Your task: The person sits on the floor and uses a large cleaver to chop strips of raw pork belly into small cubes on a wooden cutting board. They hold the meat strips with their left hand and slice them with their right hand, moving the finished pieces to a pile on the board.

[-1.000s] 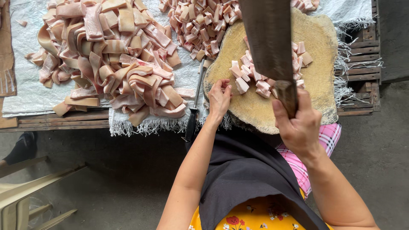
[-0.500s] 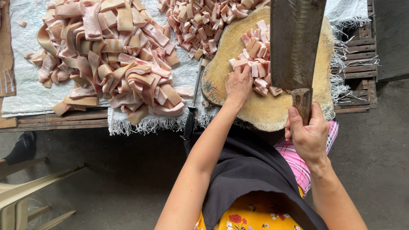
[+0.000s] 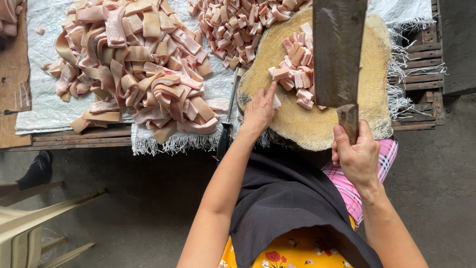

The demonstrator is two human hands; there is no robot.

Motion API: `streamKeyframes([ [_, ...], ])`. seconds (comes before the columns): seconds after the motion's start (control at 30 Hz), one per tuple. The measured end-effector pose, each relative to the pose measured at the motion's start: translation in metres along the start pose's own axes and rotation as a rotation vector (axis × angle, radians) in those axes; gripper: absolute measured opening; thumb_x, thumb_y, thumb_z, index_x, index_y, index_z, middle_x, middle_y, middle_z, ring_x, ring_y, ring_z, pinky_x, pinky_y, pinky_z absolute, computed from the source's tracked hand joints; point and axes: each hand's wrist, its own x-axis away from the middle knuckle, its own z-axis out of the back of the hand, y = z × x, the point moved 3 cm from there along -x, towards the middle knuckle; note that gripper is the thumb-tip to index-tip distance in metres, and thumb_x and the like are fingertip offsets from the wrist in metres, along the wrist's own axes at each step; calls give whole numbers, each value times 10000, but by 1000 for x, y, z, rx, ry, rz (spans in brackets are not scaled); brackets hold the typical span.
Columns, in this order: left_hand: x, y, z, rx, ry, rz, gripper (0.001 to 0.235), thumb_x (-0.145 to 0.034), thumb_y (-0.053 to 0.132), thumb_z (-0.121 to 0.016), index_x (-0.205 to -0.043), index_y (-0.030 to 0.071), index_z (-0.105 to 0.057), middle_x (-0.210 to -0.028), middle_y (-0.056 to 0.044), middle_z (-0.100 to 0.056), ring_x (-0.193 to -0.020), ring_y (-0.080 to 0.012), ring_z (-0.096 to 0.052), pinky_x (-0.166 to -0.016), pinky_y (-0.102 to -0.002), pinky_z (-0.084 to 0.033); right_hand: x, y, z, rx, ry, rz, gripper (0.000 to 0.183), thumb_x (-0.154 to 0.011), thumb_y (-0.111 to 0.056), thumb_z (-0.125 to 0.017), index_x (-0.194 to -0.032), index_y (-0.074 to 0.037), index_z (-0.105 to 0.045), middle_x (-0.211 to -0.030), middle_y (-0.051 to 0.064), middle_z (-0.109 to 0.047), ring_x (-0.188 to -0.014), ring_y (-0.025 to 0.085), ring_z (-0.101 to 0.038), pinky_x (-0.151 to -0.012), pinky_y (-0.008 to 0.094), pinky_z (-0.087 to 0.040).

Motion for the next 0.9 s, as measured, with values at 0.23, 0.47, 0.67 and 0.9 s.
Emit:
streamKeyframes([
  [0.23,11,-19,18,348,98,-115,1043,-766,184,-860,-1561,16,-206,-1423,-256,-417,-1096,-331,-604,-1005,-410,-508,-6,-3,-33,309,-107,95,306,-1016,-290,-620,-1138,-13,-585,-552,44,-623,-444,144,-635,-422,289,-497],
  [0.47,42,-63,59,544,185,147,861,-893,139,-742,-1603,43,-264,-1391,-189,-497,-880,-154,-640,-859,-319,-605,5,-21,-50,177,-52,413,277,-1109,-272,-563,-1129,-16,-458,-618,49,-590,-467,186,-629,-448,334,-510],
  [0.67,39,-71,50,581,253,127,721,-893,130,-714,-1536,51,-398,-1255,-155,-602,-832,-163,-676,-824,-331,-598,-16,35,-114,566,-195,174,364,-1052,-303,-565,-1169,24,-454,-668,240,-646,-581,400,-650,-536,513,-529],
  [0.9,9,-34,4,494,302,-48,430,-922,168,-761,-1286,-13,-623,-1109,-197,-624,-972,-311,-672,-895,-410,-551,-37,46,-115,581,-269,-33,433,-1015,-341,-594,-1192,34,-472,-774,350,-671,-740,518,-670,-649,588,-545],
])
